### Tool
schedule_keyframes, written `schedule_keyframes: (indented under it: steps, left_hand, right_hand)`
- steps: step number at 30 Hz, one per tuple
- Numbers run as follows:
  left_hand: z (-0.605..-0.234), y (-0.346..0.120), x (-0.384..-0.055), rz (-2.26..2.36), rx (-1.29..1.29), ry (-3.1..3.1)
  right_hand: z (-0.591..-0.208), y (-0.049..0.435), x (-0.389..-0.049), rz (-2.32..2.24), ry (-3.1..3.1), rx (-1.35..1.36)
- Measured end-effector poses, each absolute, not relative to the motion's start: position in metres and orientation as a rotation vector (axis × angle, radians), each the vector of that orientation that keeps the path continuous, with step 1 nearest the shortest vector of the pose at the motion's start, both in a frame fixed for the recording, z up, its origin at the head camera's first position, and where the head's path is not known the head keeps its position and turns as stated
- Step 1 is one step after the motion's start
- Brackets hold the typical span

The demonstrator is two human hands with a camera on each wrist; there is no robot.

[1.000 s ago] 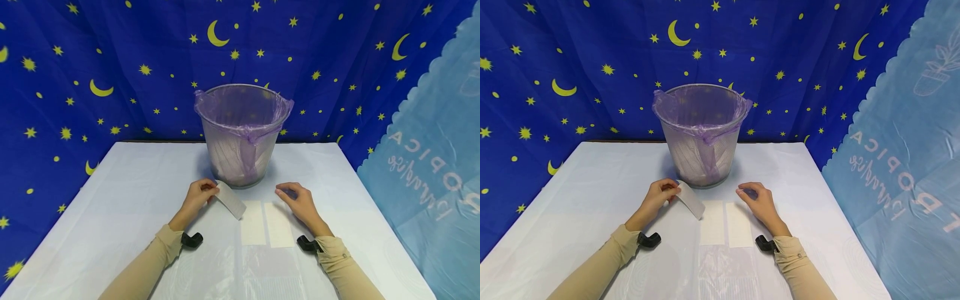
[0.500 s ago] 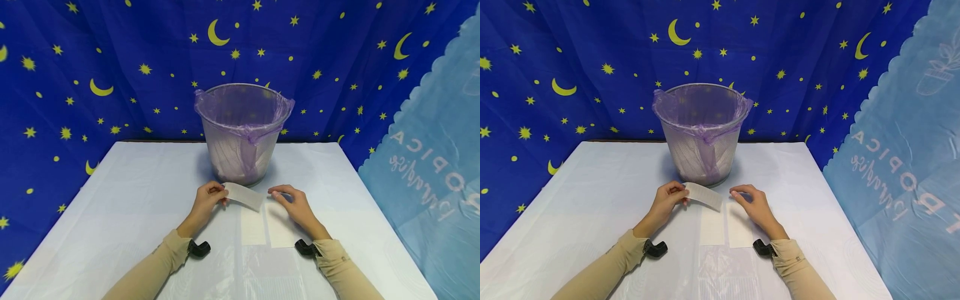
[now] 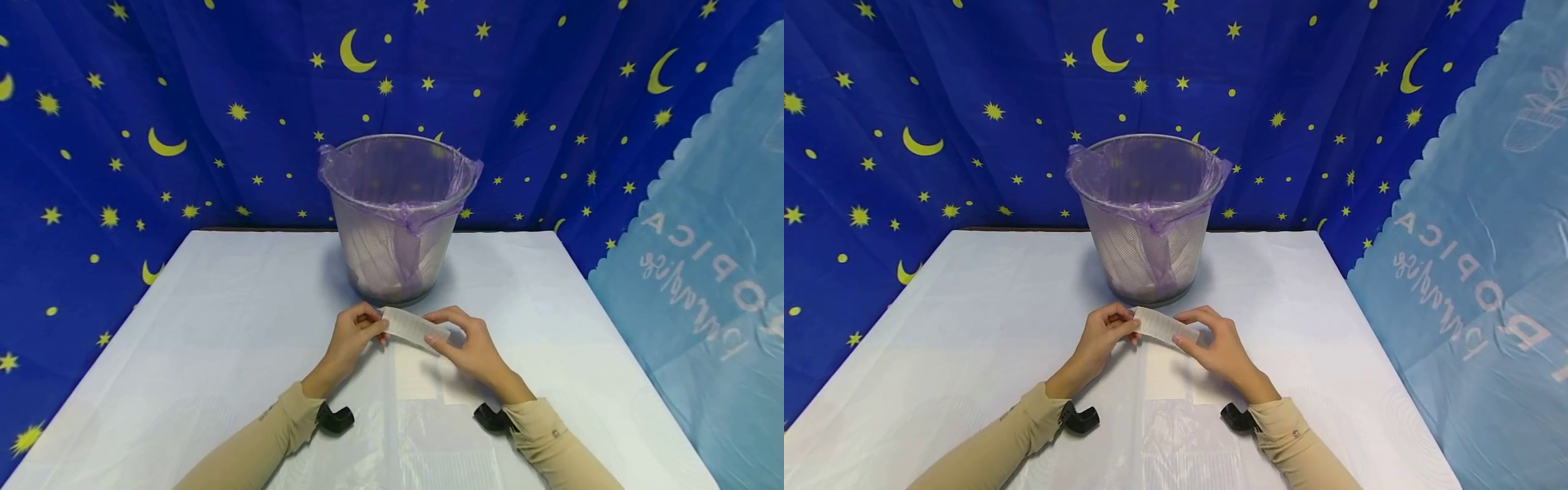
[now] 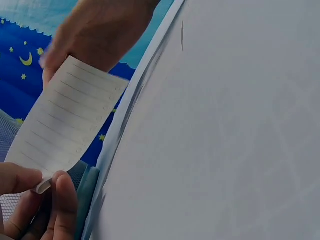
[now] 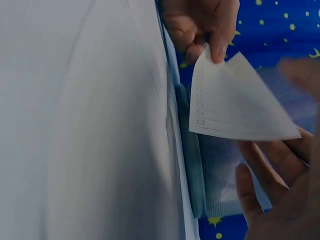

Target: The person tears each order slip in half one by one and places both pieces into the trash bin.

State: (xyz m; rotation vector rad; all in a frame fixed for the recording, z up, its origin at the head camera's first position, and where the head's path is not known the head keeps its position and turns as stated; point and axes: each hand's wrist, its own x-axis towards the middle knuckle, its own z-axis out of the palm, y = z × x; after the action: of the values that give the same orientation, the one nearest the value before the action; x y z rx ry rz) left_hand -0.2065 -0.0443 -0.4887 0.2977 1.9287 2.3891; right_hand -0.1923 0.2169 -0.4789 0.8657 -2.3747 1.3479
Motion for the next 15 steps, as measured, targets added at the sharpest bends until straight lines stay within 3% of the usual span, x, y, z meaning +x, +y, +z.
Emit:
schedule_keyframes:
  steps: [15]
  left_hand:
    - [-0.4879, -0.0454, -0.2039, 2.174, 0.458, 2.151]
  right_hand:
    - [-0.4821, 0.215, -0.1917, 1.381, -2.308, 0.737]
